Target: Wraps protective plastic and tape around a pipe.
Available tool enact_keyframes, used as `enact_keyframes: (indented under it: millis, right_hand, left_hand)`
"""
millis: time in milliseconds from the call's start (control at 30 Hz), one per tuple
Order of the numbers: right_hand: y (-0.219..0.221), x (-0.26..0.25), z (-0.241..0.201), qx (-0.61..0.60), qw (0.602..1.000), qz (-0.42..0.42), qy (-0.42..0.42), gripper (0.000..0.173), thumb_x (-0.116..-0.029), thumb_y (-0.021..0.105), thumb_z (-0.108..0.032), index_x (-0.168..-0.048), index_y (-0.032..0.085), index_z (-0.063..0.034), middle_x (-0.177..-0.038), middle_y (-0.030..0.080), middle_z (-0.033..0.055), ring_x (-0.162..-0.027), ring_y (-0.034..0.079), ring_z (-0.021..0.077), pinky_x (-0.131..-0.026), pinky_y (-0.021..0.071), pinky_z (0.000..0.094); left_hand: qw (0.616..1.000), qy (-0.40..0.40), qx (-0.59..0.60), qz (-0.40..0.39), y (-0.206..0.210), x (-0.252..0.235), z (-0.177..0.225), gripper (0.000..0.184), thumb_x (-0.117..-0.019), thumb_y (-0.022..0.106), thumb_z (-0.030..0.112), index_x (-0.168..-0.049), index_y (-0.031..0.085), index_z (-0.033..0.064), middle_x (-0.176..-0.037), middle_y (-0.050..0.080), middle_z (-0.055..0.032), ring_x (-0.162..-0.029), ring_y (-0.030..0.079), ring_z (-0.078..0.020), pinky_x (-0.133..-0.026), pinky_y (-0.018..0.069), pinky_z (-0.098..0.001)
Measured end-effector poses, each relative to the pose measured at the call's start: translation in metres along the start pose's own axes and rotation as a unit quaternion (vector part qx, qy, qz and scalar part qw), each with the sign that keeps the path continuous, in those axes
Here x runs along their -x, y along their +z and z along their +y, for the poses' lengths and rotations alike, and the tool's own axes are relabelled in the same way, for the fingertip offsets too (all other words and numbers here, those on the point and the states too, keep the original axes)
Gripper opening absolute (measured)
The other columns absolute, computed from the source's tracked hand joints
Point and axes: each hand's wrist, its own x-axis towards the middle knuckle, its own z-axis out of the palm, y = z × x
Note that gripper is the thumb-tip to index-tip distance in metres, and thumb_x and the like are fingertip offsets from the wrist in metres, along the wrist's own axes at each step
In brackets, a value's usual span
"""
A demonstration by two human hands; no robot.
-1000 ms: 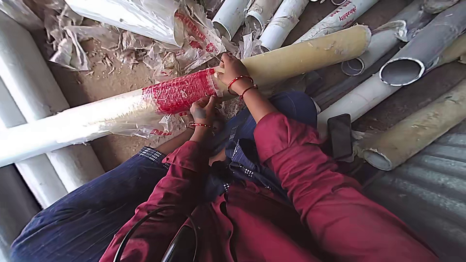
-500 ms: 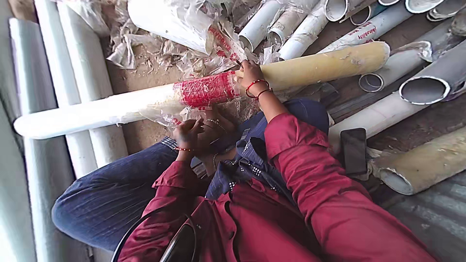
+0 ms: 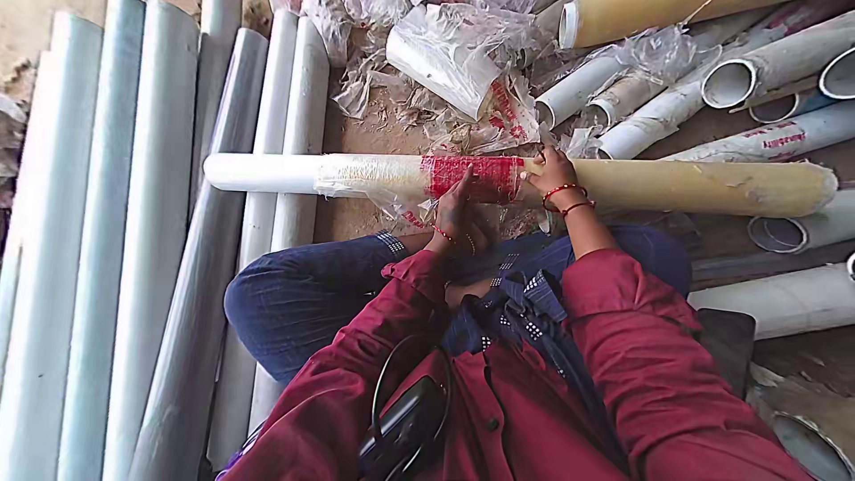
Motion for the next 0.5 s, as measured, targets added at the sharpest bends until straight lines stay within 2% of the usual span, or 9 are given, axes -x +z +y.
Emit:
enact_keyframes:
  millis: [67,133,200,300,400,500]
  right_hand:
    - [0.0,0.0,0.0,-0.001,1.0,-0.001,0.0,0.055,-0.0931,0.077,-0.016,-0.134,0.054,0.0121,-0.142,0.052,0.0352,-0.132,0.053,0.0489,-0.109,0.041,0.0598]
    - [-0.002,0.001,-0.001,-0.002,1.0,-0.002,0.001,0.053,-0.0934,0.077,-0.015,-0.133,0.054,0.0125,-0.141,0.052,0.0355,-0.131,0.053,0.0493,-0.109,0.0411,0.0601]
    - [-0.002,0.0,-0.002,-0.002,1.0,-0.001,0.001,0.052,-0.0936,0.077,-0.015,-0.132,0.055,0.0127,-0.141,0.052,0.0359,-0.131,0.052,0.0496,-0.109,0.0412,0.0602]
    - [-0.002,-0.002,-0.002,0.003,1.0,-0.005,0.001,0.052,-0.0943,0.076,-0.016,-0.133,0.055,0.0127,-0.142,0.051,0.0356,-0.133,0.051,0.049,-0.11,0.0404,0.0592]
    - [-0.001,-0.002,-0.003,0.003,1.0,-0.007,0.008,0.051,-0.0943,0.076,-0.015,-0.132,0.055,0.0122,-0.143,0.05,0.0351,-0.132,0.051,0.0488,-0.11,0.0408,0.0588]
    - [-0.001,-0.003,-0.003,0.002,1.0,-0.008,0.011,0.052,-0.0938,0.076,-0.015,-0.133,0.055,0.0114,-0.142,0.051,0.0345,-0.133,0.052,0.0482,-0.11,0.0413,0.0579]
  left_hand:
    - [1.0,0.011,0.003,0.023,-0.007,-0.009,-0.004,0.052,-0.0882,0.048,-0.019,-0.139,0.056,-0.0097,-0.141,0.058,-0.0297,-0.13,0.058,-0.0444,-0.11,0.0454,-0.052]
    - [0.999,0.025,-0.01,0.039,-0.011,-0.015,-0.013,0.032,-0.0902,0.06,-0.009,-0.122,0.067,-0.0085,-0.132,0.063,-0.0294,-0.126,0.06,-0.0434,-0.108,0.0461,-0.0517]
    - [0.998,0.046,-0.036,0.036,-0.011,-0.017,-0.024,0.02,-0.0897,0.07,-0.001,-0.108,0.072,-0.007,-0.121,0.068,-0.027,-0.118,0.064,-0.0425,-0.104,0.0487,-0.0525]
    - [0.992,0.087,-0.079,0.055,-0.003,-0.014,-0.032,0.016,-0.0883,0.071,-0.002,-0.104,0.076,-0.004,-0.114,0.073,-0.0226,-0.113,0.067,-0.0417,-0.102,0.0494,-0.0514]
    - [0.983,0.109,-0.116,0.087,0.008,-0.011,-0.034,0.015,-0.0915,0.069,0.0,-0.103,0.078,0.0007,-0.111,0.075,-0.0179,-0.115,0.067,-0.04,-0.103,0.0507,-0.0472]
    - [0.977,0.132,-0.127,0.106,0.013,-0.012,-0.037,0.012,-0.0923,0.068,0.002,-0.098,0.079,0.0035,-0.107,0.076,-0.0162,-0.113,0.068,-0.038,-0.103,0.0507,-0.0455]
